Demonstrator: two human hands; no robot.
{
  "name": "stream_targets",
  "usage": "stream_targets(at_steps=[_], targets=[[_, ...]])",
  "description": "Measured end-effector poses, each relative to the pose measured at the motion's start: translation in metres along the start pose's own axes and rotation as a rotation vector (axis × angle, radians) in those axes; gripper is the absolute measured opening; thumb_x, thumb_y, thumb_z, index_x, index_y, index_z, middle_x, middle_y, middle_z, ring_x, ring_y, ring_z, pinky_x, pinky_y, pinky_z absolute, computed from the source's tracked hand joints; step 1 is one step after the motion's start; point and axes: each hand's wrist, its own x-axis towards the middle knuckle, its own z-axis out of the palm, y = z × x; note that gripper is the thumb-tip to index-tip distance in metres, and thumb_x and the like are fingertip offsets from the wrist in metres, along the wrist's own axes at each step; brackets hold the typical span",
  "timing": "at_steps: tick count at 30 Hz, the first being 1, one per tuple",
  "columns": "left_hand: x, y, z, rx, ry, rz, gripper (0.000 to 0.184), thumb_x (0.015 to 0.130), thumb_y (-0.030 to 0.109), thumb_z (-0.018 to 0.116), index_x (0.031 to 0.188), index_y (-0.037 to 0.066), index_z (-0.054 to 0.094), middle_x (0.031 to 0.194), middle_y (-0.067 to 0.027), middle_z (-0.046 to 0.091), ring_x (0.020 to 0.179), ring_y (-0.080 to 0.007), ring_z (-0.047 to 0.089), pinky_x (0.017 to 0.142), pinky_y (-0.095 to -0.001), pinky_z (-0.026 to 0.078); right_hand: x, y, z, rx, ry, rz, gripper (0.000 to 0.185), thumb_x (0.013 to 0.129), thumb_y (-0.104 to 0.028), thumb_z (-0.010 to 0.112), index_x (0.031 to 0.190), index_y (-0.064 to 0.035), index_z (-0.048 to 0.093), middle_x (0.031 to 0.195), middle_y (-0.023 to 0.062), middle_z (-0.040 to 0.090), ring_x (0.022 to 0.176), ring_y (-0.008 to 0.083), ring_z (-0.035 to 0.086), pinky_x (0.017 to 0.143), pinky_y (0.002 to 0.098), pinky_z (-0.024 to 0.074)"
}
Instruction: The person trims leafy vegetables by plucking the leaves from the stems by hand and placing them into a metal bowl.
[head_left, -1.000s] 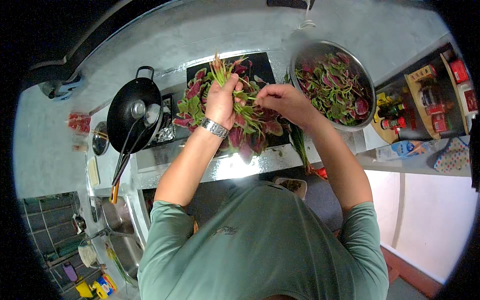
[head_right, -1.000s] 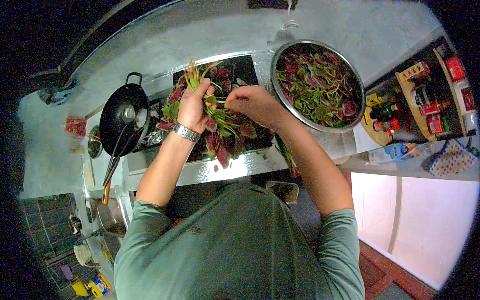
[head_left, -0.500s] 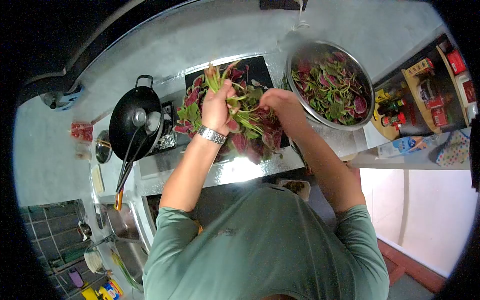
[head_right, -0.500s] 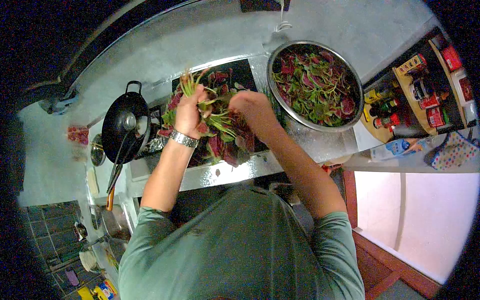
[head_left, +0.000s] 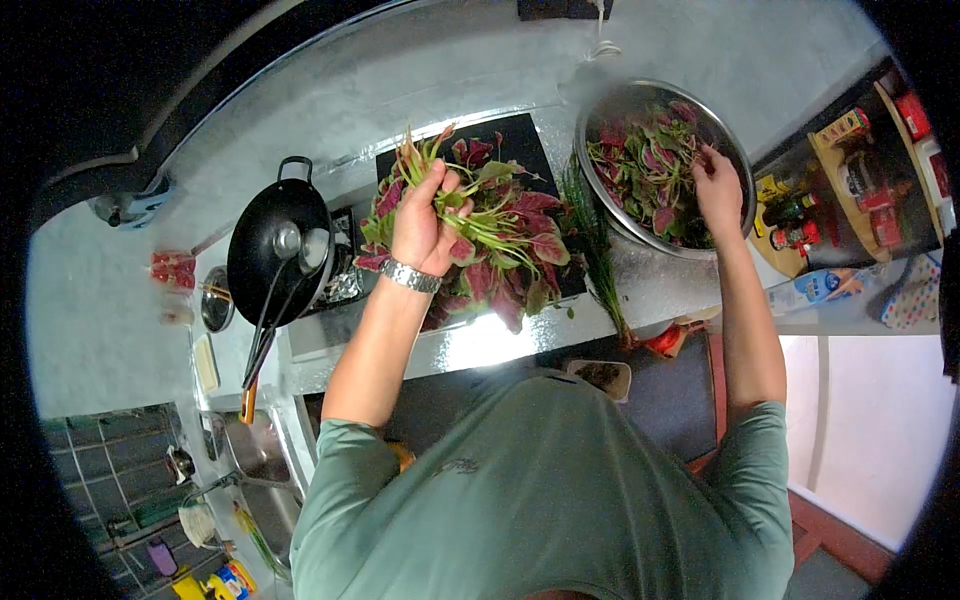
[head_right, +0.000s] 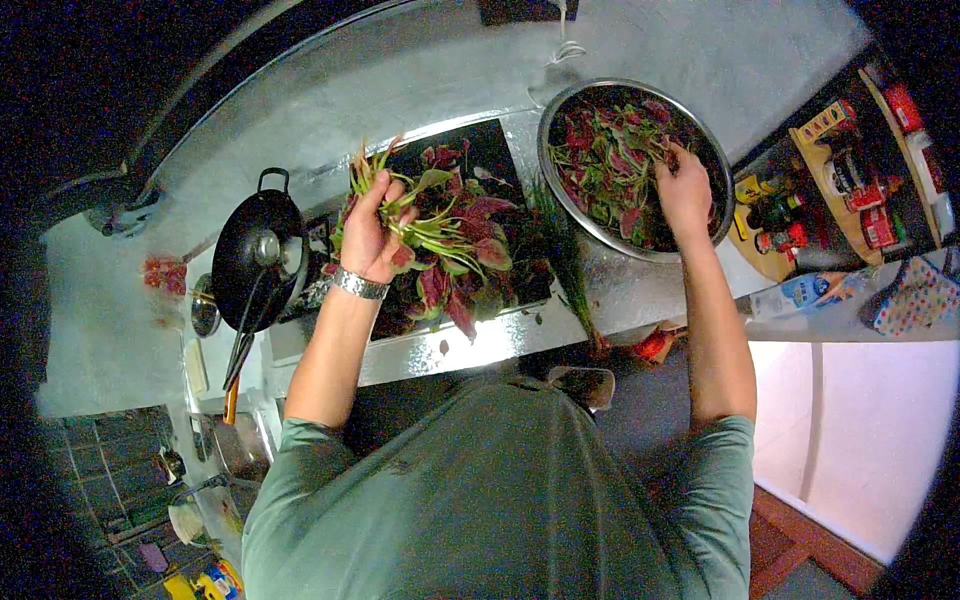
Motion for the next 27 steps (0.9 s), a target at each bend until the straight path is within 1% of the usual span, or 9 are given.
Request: stream_targets(at_steps=[1,3,6,8,11,14,21,24,27], targets=[[0.0,0.0,0.003,-0.011,0.022,-0.008,0.013,0.097,0.022,0.052,0.091,0.012,0.048,0.068,0.0034,0.045,0.056,-0.009,0.04,0.052,-0.0234,0.038,-0.006,-0.016,0.001,-0.308,0.073,-0.212,0.019,0.087,-0.017,0.058,0.098,-0.0033,0.067,0.099,0.0094,0.068,0.094,0.0262,0.063,0.085,0.0336,0.0468],[-0.001,-0.002,0.012,-0.006,0.052,-0.016,0.014,0.097,0.023,0.052,0.089,0.012,0.048,0.069,0.0032,0.046,0.057,-0.0096,0.041,0.053,-0.0238,0.039,-0.035,-0.079,0.015,0.083,-0.108,-0.188,0.017,0.085,-0.015,0.062,0.098,-0.0059,0.068,0.097,0.0128,0.066,0.091,0.029,0.063,0.081,0.0364,0.0493],[0.004,-0.01,0.005,-0.002,0.023,-0.066,0.017,0.097,0.025,0.052,0.086,0.012,0.049,0.071,0.0022,0.05,0.062,-0.0124,0.049,0.056,-0.0254,0.043,-0.086,-0.155,0.045,0.203,-0.293,-0.498,0.011,0.08,-0.015,0.067,0.089,-0.0087,0.067,0.089,0.0079,0.065,0.085,0.0279,0.062,0.078,0.0394,0.0491],[0.005,-0.011,0.009,-0.008,0.046,-0.088,0.019,0.097,0.025,0.05,0.085,0.011,0.049,0.072,0.0007,0.05,0.069,-0.0166,0.055,0.068,-0.0297,0.05,-0.102,-0.178,0.076,0.209,-0.174,-0.624,0.01,0.078,-0.015,0.066,0.086,-0.0092,0.066,0.088,0.0065,0.065,0.086,0.0272,0.06,0.076,0.041,0.0471],[0.005,-0.014,0.017,-0.024,0.009,-0.024,0.019,0.098,0.023,0.049,0.086,0.009,0.049,0.073,-0.0008,0.051,0.076,-0.0202,0.058,0.083,-0.0349,0.051,-0.107,-0.19,0.099,0.14,-0.159,-0.553,0.012,0.076,-0.015,0.064,0.086,-0.0084,0.066,0.087,0.0068,0.065,0.085,0.0268,0.059,0.075,0.0413,0.0442],[0.011,-0.015,0.005,-0.043,-0.055,-0.041,0.017,0.098,0.02,0.049,0.088,0.007,0.05,0.073,-0.0018,0.052,0.078,-0.0212,0.058,0.09,-0.0373,0.048,-0.101,-0.191,0.107,0.1,-0.19,-0.583,0.009,0.076,-0.012,0.063,0.084,-0.006,0.065,0.081,0.006,0.063,0.079,0.0268,0.057,0.073,0.0391,0.0437],[0.003,-0.006,0.013,0.006,0.014,-0.057,0.016,0.097,0.022,0.052,0.089,0.008,0.056,0.08,-0.0022,0.059,0.078,-0.0158,0.06,0.072,-0.0302,0.049,-0.08,-0.192,0.099,-0.027,-0.27,-0.61,0.007,0.075,-0.009,0.062,0.081,-0.006,0.064,0.077,0.0087,0.062,0.078,0.0294,0.057,0.072,0.0409,0.0438],[0.003,-0.004,0.012,0.161,0.049,-0.087,0.02,0.096,0.023,0.053,0.087,0.007,0.058,0.082,-0.0034,0.062,0.076,-0.0159,0.06,0.07,-0.0294,0.049,-0.07,-0.18,0.094,0.118,-0.326,-0.531,0.008,0.075,-0.014,0.063,0.075,-0.0066,0.061,0.074,0.0092,0.061,0.076,0.0293,0.059,0.069,0.0414,0.0453],[0.005,-0.006,0.012,0.22,0.054,-0.098,0.02,0.096,0.022,0.053,0.087,0.006,0.06,0.08,-0.0046,0.063,0.073,-0.0152,0.06,0.069,-0.0296,0.05,-0.056,-0.17,0.088,0.362,-0.808,-0.18,0.011,0.077,-0.014,0.063,0.081,-0.0045,0.062,0.076,0.0121,0.065,0.075,0.0331,0.064,0.068,0.0404,0.0505]])
